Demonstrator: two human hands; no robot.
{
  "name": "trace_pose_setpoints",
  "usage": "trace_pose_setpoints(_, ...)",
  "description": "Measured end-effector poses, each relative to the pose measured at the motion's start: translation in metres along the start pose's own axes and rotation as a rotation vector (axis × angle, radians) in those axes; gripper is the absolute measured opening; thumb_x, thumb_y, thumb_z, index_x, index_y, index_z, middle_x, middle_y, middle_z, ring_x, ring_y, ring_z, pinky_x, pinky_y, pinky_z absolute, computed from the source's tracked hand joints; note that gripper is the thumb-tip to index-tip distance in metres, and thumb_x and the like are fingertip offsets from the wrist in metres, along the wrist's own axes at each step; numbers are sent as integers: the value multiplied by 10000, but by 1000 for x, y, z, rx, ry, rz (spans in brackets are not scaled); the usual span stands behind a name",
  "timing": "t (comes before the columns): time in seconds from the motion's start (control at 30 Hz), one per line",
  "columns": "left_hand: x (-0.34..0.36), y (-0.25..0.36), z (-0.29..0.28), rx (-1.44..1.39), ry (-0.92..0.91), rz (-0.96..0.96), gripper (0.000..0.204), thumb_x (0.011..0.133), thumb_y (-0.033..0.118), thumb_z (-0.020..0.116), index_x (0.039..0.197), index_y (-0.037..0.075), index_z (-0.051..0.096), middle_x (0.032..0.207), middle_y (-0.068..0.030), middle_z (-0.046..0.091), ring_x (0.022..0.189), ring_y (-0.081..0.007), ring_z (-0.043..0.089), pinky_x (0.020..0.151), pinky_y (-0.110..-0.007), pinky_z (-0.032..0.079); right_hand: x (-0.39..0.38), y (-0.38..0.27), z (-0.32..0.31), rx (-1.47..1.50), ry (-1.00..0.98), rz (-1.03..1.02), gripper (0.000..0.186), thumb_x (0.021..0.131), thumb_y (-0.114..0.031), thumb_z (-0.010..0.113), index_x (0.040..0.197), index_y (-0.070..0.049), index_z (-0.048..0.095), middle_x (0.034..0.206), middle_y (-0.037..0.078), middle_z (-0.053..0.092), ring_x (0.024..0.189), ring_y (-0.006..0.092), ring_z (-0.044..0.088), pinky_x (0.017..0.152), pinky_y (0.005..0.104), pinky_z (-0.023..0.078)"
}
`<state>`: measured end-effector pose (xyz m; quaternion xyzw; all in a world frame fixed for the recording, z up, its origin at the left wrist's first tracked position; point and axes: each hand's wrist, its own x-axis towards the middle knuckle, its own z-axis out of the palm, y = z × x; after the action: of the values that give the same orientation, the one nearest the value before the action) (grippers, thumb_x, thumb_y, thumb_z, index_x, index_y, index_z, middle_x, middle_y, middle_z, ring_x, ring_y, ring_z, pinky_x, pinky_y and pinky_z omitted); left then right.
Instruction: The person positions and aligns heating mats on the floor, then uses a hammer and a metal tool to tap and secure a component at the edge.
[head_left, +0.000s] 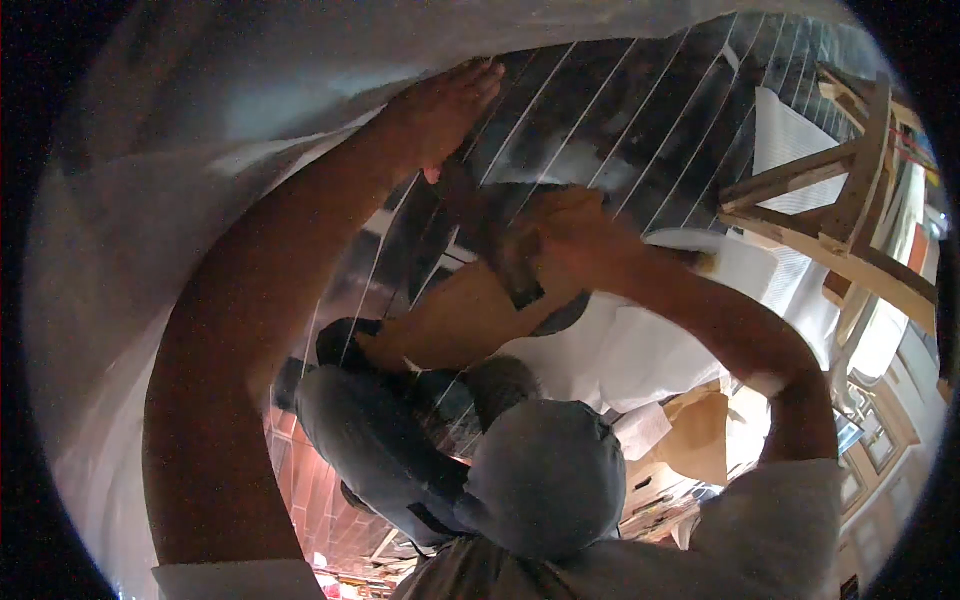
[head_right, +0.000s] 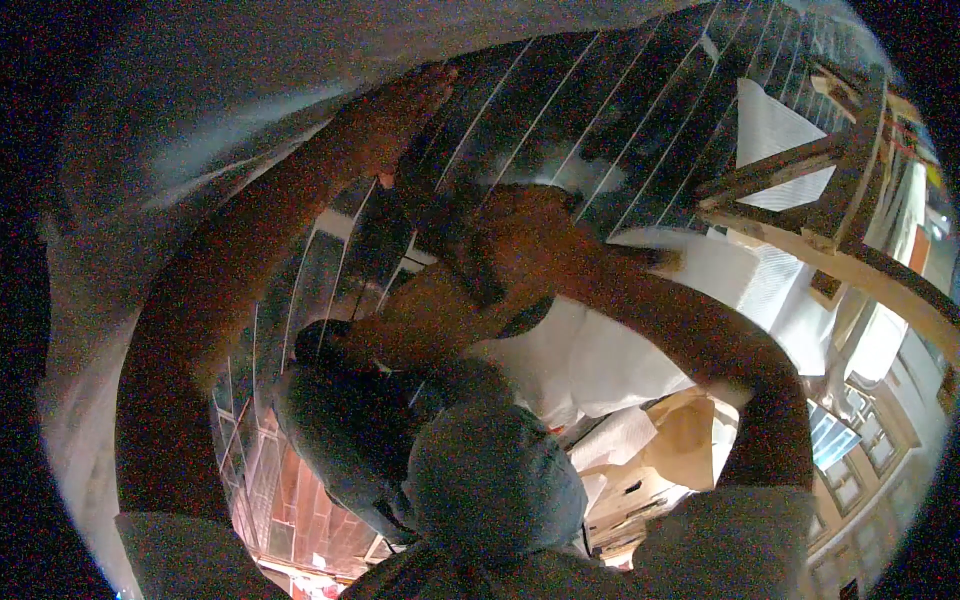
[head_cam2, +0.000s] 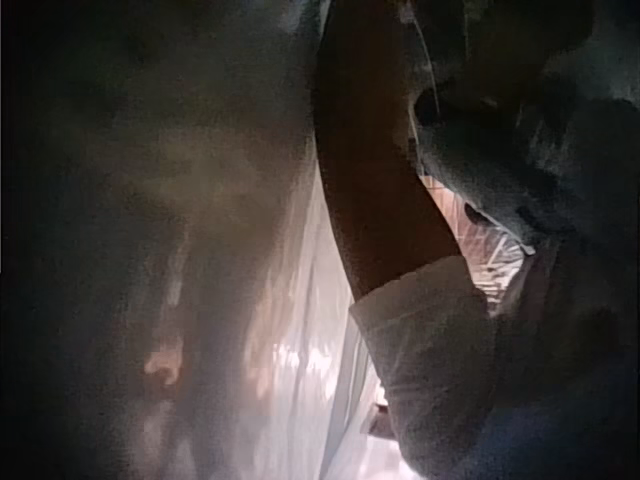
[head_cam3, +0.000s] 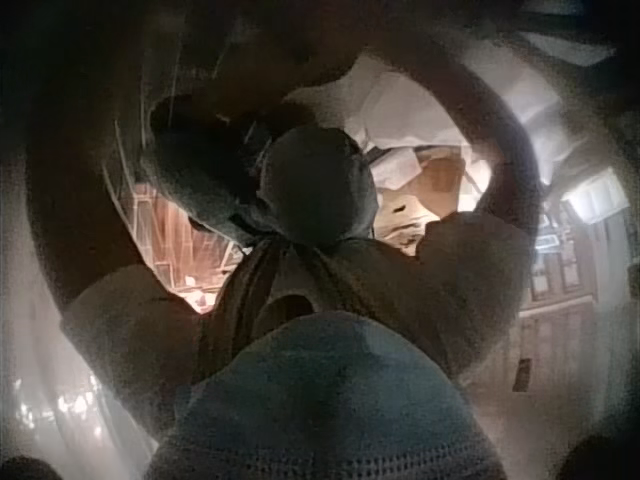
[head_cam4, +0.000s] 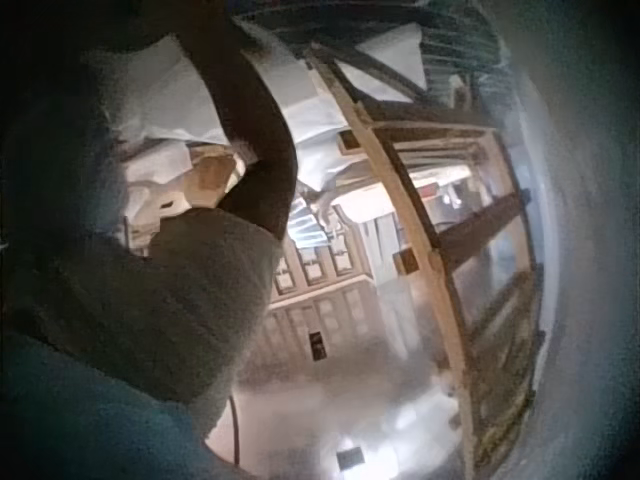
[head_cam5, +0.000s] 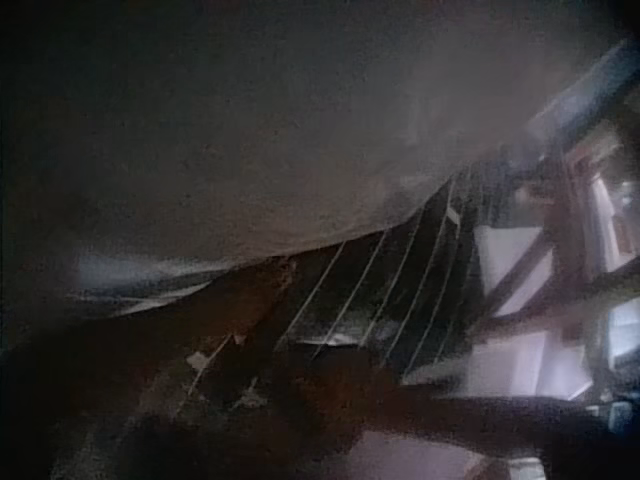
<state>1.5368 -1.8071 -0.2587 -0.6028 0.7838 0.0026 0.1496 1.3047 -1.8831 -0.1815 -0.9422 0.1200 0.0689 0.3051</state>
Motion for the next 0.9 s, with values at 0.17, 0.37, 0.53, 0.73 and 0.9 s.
trace_pose_setpoints(0.17, 5, -15, 22, -561, 142, -25, 1245, 495, 245, 933, 1494, -30, 244, 1600, -143, 200, 1488, -267, 174, 1211, -343, 191, 15, 0, -46, -304, -601, -427, 249, 797, -147, 637, 1026, -50, 654, 927, 163, 678, 836, 316, 674, 724, 403, 539)
trace_pose_setpoints(0.37, 1, 2, 38, -605, 180, -173, 1250, 413, 201, 944, 1463, -44, 312, 1584, -148, 244, 1474, -280, 216, 1205, -337, 216, 9, 1, -5, -370, -293, -292, 213, 753, -178, 682, 944, -84, 672, 889, 66, 646, 856, 252, 616, 725, 390, 477)
trace_pose_setpoints(0.53, -4, 8, 26, -314, 131, -36, 1279, 374, 275, 939, 1449, -60, 331, 1572, -181, 254, 1468, -290, 231, 1211, -343, 201, 18, -24, -17, -70, -62, -555, 195, 782, -197, 703, 935, -83, 667, 866, 62, 637, 818, 276, 606, 663, 384, 470)
trace_pose_setpoints(0.73, -1, -2, 32, -311, 144, -59, 1297, 354, 280, 937, 1448, -64, 331, 1573, -194, 244, 1464, -293, 239, 1214, -348, 198, 62, -36, -64, -227, -476, 245, 206, 811, -180, 681, 1010, -125, 675, 965, 68, 662, 946, 234, 642, 742, 365, 543)
trace_pose_setpoints(0.9, 21, 9, 29, -52, 119, -21, 1304, 360, 255, 950, 1453, -66, 316, 1575, -190, 240, 1468, -283, 231, 1213, -350, 196, 0, 25, -7, -144, -364, 33, 244, 805, -133, 659, 1049, -130, 652, 1038, 58, 653, 1004, 216, 646, 726, 333, 562)
